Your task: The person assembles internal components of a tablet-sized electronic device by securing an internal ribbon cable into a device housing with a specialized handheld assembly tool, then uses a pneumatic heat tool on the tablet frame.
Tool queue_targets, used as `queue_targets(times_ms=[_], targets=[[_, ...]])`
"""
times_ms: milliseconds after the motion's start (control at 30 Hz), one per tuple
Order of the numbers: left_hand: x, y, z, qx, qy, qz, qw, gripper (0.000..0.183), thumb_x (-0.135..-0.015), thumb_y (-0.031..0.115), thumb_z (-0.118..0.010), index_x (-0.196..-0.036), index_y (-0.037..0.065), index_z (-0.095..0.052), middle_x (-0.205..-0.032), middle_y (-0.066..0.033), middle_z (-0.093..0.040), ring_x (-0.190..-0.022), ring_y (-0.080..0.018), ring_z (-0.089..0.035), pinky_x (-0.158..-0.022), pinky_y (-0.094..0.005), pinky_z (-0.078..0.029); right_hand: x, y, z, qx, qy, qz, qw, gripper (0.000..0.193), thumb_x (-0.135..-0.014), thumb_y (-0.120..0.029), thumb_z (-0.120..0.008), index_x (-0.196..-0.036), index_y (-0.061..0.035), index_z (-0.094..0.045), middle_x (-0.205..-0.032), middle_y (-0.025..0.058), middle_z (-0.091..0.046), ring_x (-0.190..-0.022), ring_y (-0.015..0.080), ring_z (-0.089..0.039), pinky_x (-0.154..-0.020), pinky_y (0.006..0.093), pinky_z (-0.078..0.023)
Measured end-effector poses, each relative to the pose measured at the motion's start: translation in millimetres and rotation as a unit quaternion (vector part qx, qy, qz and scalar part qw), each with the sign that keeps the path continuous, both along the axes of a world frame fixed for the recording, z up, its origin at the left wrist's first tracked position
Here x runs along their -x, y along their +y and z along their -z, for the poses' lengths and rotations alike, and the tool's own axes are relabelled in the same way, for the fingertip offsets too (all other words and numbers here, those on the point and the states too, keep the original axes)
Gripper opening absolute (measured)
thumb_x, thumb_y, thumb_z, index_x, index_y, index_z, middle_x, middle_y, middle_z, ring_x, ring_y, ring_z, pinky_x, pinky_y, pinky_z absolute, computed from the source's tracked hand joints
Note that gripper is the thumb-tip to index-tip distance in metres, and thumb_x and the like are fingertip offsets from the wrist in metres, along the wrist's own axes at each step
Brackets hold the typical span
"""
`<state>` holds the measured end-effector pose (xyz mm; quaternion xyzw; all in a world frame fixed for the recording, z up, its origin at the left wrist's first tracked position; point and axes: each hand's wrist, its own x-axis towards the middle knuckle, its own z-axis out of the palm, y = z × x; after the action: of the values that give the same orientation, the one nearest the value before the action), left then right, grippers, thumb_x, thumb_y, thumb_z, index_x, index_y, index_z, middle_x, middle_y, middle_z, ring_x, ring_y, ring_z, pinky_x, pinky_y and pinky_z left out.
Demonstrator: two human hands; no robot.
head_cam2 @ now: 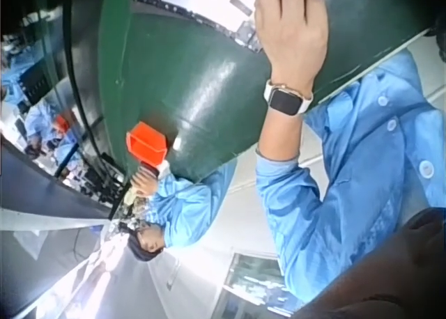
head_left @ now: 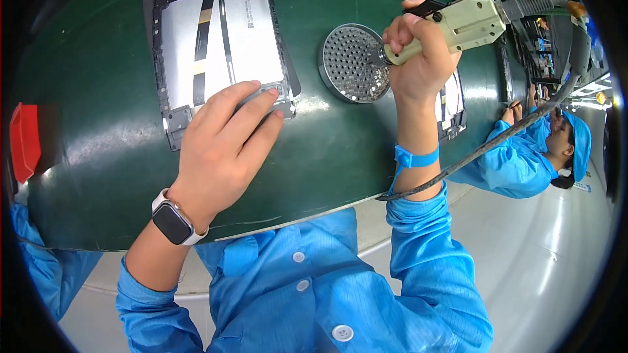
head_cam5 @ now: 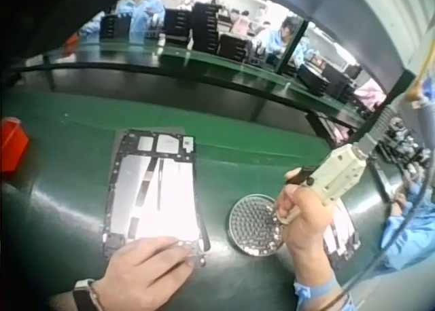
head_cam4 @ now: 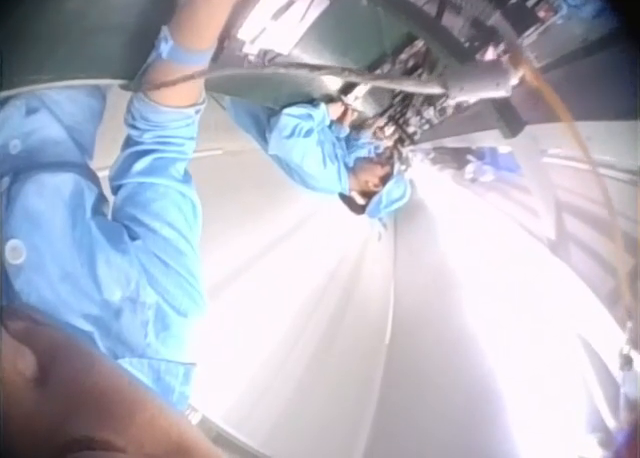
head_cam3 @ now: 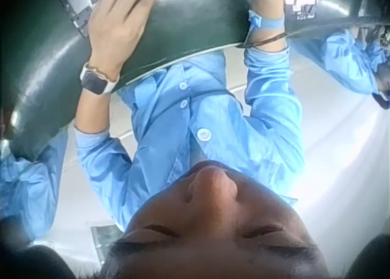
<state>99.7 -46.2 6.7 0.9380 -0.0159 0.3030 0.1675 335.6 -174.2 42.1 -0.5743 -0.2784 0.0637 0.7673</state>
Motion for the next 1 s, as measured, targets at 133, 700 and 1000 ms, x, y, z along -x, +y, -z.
queue_targets(times_ms=[133, 700, 1000], targets=[[0, 0, 1, 0.001, -0.006, 0.002, 1.000, 0.018, -0.074, 0.005, -0.074, -0.091, 0.001, -0.072, -0.109, -0.0103, -0.069, -0.107, -0.0303, -0.065, -0.080, -0.0387, -0.058, 2, -1, -2, -0.007, 0.007, -0.003, 1.000, 0.017, -0.078, -0.005, -0.063, -0.089, 0.0078, -0.061, -0.055, 0.0079, -0.051, -0.046, 0.0177, -0.050, -0.047, 0.0308, -0.041], [7, 4, -15, 0.548, -0.017, -0.057, 0.834, 0.046, -0.089, -0.009, -0.057, -0.133, 0.003, -0.062, -0.104, -0.0130, -0.075, -0.092, -0.0167, -0.071, -0.077, -0.0276, -0.054, 72, 15, -34, -0.047, 0.036, -0.212, 0.976, 0.038, -0.085, -0.017, -0.053, -0.115, 0.0056, -0.060, -0.065, 0.0017, -0.045, -0.058, 0.0138, -0.045, -0.066, 0.0364, -0.041], [3, 6, -5, 0.614, -0.046, 0.006, 0.788, 0.052, -0.097, -0.014, -0.047, -0.146, 0.000, -0.048, -0.117, -0.0131, -0.071, -0.111, -0.0140, -0.065, -0.092, -0.0250, -0.050, 111, 24, -22, 0.072, 0.034, -0.236, 0.969, 0.039, -0.087, -0.017, -0.050, -0.120, 0.0033, -0.054, -0.065, 0.0027, -0.046, -0.056, 0.0141, -0.045, -0.065, 0.0366, -0.043]])
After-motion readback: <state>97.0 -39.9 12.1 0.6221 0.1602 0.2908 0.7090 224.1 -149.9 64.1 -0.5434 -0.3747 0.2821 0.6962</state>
